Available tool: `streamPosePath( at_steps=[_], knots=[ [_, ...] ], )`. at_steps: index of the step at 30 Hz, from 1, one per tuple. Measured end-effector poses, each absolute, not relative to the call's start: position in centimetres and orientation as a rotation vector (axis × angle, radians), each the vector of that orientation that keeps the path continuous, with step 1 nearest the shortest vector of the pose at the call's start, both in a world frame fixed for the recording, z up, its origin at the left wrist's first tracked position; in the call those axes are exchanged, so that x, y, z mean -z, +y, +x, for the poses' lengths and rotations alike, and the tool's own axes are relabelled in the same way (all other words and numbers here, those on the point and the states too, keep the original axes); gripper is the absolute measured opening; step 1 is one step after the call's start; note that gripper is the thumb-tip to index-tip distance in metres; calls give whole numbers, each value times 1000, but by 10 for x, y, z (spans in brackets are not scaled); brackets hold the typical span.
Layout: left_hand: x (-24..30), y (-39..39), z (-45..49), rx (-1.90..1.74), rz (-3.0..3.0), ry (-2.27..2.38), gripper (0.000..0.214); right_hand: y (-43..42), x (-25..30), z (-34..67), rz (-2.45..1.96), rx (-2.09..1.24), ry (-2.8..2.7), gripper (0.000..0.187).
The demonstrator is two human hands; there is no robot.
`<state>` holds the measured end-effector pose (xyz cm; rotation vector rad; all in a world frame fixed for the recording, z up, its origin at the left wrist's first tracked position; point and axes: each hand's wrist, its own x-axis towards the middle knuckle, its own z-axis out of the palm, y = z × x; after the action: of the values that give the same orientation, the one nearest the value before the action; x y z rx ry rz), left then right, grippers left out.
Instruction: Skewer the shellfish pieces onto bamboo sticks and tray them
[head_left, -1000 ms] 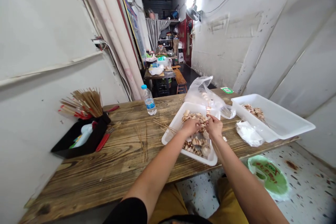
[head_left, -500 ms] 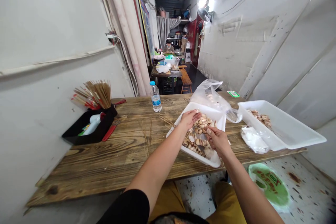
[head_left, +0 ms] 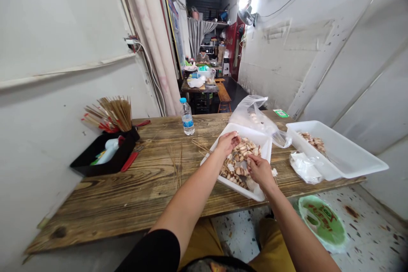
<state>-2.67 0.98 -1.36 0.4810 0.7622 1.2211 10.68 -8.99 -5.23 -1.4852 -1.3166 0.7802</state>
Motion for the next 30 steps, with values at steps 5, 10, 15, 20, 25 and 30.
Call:
streamPosePath(
  at_steps=[5,10,15,20,25,30],
  knots=[
    [14,9,-26,-1199,496,766,11,-88,55,107,-1489,-761,-1324,38],
    [10,6,-24,-1181,501,739,10,-86,60,109,-1477,-751,-1332,37],
    [9,5,-24,-1197,535,774,16,-84,62,110,-1481,-741,-1334,38],
    [9,5,-23,-1234,623,826,12,-86,55,109,-1501,-742,-1358,38],
    [11,6,-23,-1278,705,849,14,-88,48,107,-1532,-726,-1387,40],
    [14,10,-25,-1271,685,856,18,-87,53,108,-1513,-736,-1356,37]
  ],
)
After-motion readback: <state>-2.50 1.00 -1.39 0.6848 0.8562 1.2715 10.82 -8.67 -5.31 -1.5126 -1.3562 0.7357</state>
